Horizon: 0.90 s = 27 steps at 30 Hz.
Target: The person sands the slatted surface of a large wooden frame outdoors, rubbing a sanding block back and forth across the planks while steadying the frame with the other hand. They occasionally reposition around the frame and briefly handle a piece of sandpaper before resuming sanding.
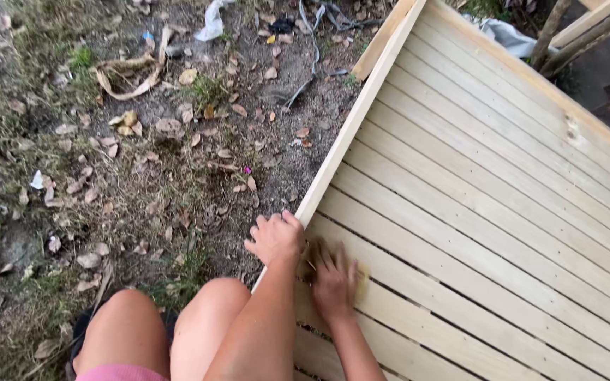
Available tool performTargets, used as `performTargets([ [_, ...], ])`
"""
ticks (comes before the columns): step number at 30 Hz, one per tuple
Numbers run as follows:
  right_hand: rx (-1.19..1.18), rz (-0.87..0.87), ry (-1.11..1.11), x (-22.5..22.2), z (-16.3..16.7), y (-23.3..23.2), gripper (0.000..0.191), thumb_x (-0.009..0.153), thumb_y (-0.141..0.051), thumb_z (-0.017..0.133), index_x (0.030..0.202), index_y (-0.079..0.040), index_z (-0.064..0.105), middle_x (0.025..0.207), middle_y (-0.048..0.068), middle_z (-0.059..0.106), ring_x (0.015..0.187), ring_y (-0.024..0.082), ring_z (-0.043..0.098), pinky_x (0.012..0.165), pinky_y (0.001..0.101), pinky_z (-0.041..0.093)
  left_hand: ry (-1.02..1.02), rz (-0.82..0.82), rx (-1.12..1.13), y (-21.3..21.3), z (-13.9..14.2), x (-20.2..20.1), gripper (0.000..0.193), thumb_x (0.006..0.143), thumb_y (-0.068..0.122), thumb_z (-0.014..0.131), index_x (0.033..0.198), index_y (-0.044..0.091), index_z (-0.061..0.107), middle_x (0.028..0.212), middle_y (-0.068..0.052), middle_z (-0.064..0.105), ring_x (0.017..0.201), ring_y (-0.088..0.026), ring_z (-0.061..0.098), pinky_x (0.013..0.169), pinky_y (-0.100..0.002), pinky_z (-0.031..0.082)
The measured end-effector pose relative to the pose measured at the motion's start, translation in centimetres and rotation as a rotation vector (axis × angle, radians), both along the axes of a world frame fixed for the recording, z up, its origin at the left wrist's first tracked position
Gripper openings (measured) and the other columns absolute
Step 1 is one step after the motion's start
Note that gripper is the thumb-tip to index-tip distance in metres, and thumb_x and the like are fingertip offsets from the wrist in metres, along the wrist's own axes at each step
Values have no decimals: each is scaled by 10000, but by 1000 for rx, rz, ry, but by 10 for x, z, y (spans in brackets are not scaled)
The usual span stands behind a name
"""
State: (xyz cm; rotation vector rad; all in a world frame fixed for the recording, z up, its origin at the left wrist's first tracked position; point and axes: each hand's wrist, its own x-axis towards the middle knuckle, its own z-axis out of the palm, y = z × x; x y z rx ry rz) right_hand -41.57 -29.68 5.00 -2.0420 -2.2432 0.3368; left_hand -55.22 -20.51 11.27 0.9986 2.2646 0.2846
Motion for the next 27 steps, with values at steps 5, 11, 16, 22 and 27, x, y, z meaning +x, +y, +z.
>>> performTargets([
  [5, 63, -77, -66, 6, -6, 21, 665, 909, -92, 465, 1558, -233, 429, 1641, -48, 374, 1554, 342, 211, 1185, 699, 169, -2, -19, -31, 0, -1, 1, 519, 983, 460, 404, 1155, 129, 764, 1324, -128, 590, 1266, -337, 532, 1097, -579, 314],
  [11, 61, -89, 28, -10, -3, 22, 685, 896, -154, 509, 1570, -200, 395, 1646, -18, 349, 1546, 358, 218, 1190, 680, 157, 25, -22, -8, -3, -3, 4, 517, 988, 453, 404, 1146, 123, 769, 1333, -136, 591, 1270, -346, 535, 1093, -569, 325],
  [16, -4, -64, -54, -12, 1, 17, 669, 903, -183, 544, 1554, -228, 398, 1631, -38, 351, 1541, 358, 211, 1166, 705, 129, 46, -7, 37, -4, -8, 4, 508, 962, 454, 419, 1157, 134, 761, 1339, -128, 581, 1274, -344, 512, 1093, -589, 302],
  [22, 55, -60, 6, -13, 3, 25, 702, 882, -172, 558, 1563, -186, 388, 1635, -9, 358, 1546, 356, 191, 1192, 690, 98, 53, 6, 72, -7, -10, 6, 480, 958, 431, 430, 1153, 157, 772, 1396, -129, 565, 1295, -336, 510, 1079, -578, 322],
  [27, -84, -99, 2, -8, 5, 8, 692, 889, -163, 536, 1560, -249, 386, 1646, -45, 329, 1548, 331, 158, 1181, 693, 57, 59, -7, 3, -7, -4, 8, 483, 985, 427, 401, 1164, 178, 773, 1381, -118, 579, 1311, -318, 512, 1116, -559, 315],
])
